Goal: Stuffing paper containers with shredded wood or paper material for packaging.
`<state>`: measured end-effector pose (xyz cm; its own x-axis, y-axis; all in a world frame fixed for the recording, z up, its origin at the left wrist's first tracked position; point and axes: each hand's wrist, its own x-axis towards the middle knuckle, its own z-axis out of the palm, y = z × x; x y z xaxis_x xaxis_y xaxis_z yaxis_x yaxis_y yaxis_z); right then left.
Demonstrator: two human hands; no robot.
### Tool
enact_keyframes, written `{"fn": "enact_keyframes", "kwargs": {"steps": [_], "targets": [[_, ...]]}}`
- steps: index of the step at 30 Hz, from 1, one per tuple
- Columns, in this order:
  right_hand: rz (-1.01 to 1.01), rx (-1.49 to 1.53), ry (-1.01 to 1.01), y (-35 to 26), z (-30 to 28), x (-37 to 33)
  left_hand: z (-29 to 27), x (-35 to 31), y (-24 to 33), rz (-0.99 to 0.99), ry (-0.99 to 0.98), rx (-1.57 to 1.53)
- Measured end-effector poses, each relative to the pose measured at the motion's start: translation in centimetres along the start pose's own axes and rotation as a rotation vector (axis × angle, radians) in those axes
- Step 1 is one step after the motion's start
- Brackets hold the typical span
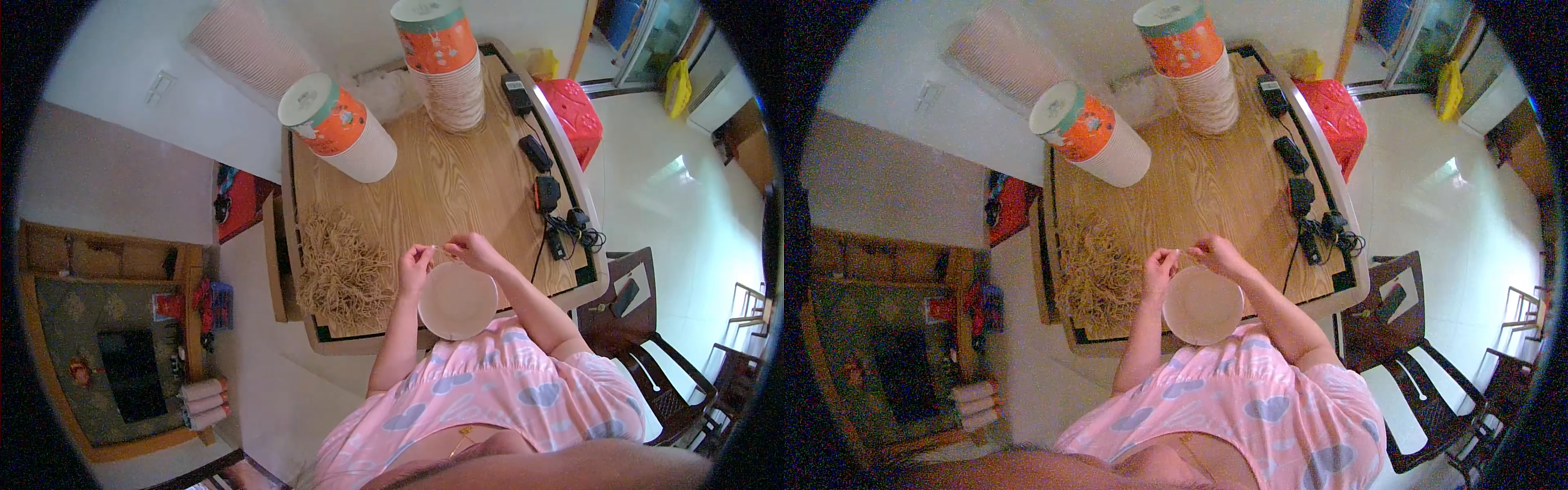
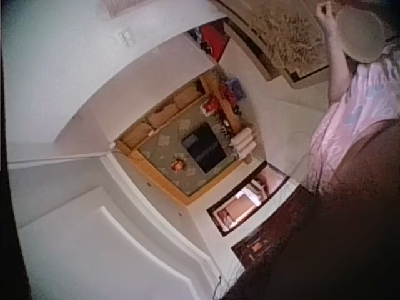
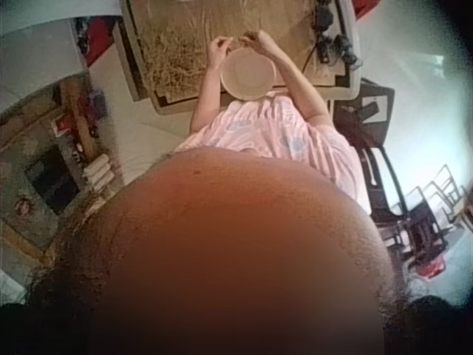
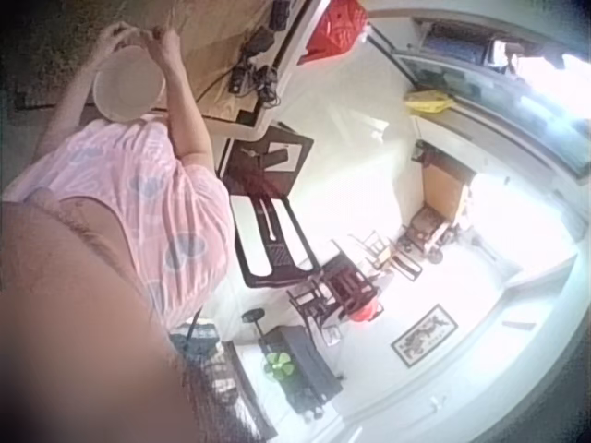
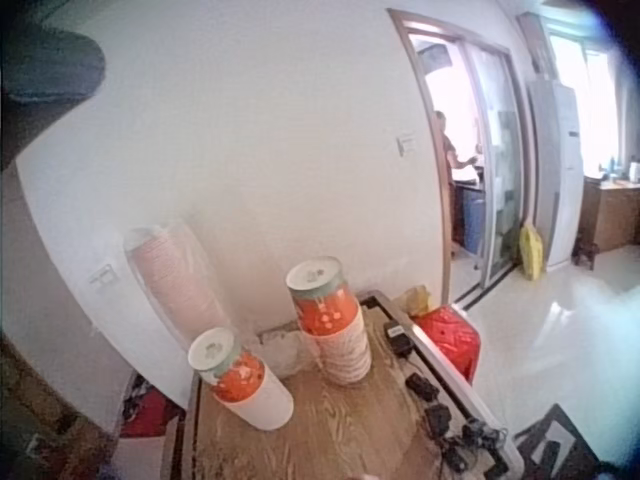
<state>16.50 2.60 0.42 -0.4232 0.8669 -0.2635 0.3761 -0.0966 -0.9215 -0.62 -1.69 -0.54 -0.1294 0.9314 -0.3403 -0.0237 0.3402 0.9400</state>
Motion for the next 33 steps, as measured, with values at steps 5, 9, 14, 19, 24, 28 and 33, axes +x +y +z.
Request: {"fn": "enact_keyframes", "kwargs": {"steps": [5,9,14,19,24,28,33], "targets": [[-0.007,0.035,-0.038,0.9,0.2,-0.4,0.1,-0.1,-0.4,-0.1,-0.031,-0.391],[-0.071,0.014,0.007,0.6,0.1,-0.4,0.0,-0.2,-0.2,-0.145,-0.049,-0.378],[-0.072,0.059,-0.022,-0.8,-0.2,-0.3,0.8,-0.2,0.6,-0.114,-0.014,-0.217],[0.009,0.31,-0.081,0.1,-0.2,0.4,0.7,-0.1,0.1,-0.078,-0.03,-0.21],[0.043,0.501,-0.08,0.2,-0.1,0.3,0.8,-0.3,-0.2,-0.025,-0.041,-0.118],[0.106,0.538,-0.021,-0.1,-0.4,0.1,1.0,-0.6,-0.2,0.038,-0.005,-0.064],[0.144,0.55,-0.049,0.6,-0.7,0.0,1.1,-0.8,-1.3,0.077,0.019,-0.09]]}}
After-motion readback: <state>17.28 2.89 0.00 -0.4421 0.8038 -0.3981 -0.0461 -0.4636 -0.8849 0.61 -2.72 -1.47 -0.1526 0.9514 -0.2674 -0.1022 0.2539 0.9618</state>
